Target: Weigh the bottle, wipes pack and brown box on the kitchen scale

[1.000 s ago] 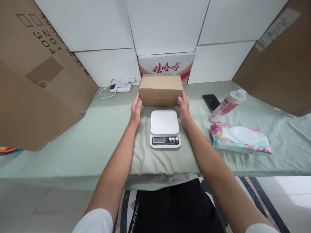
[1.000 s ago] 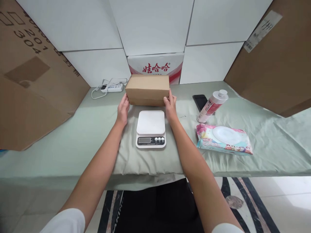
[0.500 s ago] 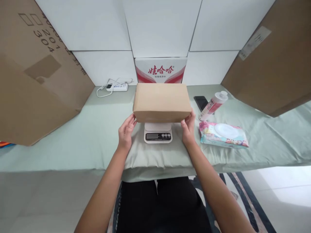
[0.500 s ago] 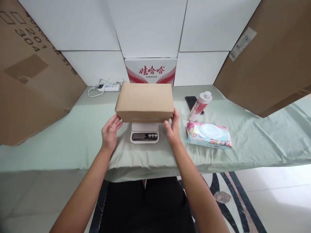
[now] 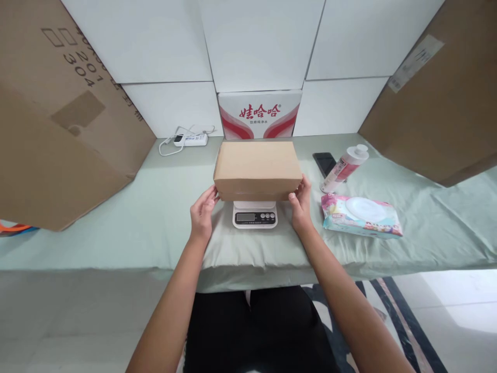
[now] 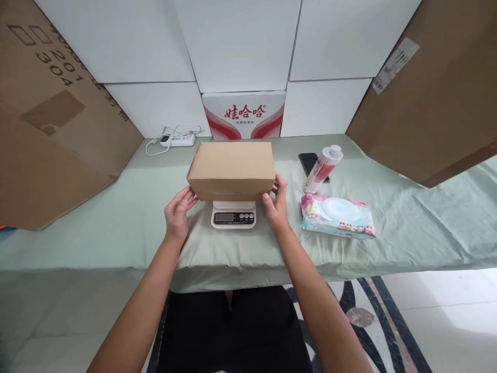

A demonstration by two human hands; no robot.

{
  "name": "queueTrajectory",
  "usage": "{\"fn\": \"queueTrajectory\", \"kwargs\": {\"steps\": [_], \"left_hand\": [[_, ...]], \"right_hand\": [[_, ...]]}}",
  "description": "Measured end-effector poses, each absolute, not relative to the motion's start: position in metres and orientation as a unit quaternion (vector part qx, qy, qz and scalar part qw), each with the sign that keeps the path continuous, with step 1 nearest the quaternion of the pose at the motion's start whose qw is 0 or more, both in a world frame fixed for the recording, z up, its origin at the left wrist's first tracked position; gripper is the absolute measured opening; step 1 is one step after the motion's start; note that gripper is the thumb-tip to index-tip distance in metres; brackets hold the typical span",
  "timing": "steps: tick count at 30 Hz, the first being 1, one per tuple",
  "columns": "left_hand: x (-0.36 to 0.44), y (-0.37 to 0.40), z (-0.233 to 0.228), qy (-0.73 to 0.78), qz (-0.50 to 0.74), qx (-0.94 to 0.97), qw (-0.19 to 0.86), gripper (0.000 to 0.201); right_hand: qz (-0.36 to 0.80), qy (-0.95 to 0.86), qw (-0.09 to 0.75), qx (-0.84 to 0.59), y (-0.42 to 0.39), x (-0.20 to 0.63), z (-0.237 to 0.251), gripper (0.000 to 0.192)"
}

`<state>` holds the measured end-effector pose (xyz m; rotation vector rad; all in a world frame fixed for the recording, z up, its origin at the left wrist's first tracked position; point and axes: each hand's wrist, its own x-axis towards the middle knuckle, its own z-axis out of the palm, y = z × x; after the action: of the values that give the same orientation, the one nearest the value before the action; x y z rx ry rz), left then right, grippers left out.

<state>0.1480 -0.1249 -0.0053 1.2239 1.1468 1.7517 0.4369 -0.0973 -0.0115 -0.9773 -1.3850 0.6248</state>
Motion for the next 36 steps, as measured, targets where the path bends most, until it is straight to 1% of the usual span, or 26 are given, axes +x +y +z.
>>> {"fn": "queueTrajectory", "kwargs": {"steps": [5,9,13,24,36], "left_hand": [[0.1484,-0.1249,-0.0043,0.443,0.679,0.480,0.335,0.067],[0.1479,-0.1245,-0.0021,0.438,0.681,0.489,0.323,0.064],[0.1455,-0.1227,-0.0031,0.427,0.691,0.488,0.320,0.061],[0.1476,-0.1215,0.0009,0.438,0.678,0.486,0.334,0.071],[0.1493,-0.1214,0.0040,0.431,0.675,0.494,0.338,0.068]], "right_hand": [[0.281,-0.593,0.623,-0.426,-0.0977,0.4377,-0.0089,0.078],[0.254,-0.567,0.650,-0.438,-0.0967,0.4387,-0.0068,0.078],[0.238,-0.556,0.667,-0.436,-0.0952,0.4383,-0.0065,0.073],[0.253,-0.573,0.639,-0.446,-0.0968,0.4386,-0.0024,0.075],[0.260,-0.570,0.646,-0.436,-0.0970,0.4371,-0.0022,0.072]]}}
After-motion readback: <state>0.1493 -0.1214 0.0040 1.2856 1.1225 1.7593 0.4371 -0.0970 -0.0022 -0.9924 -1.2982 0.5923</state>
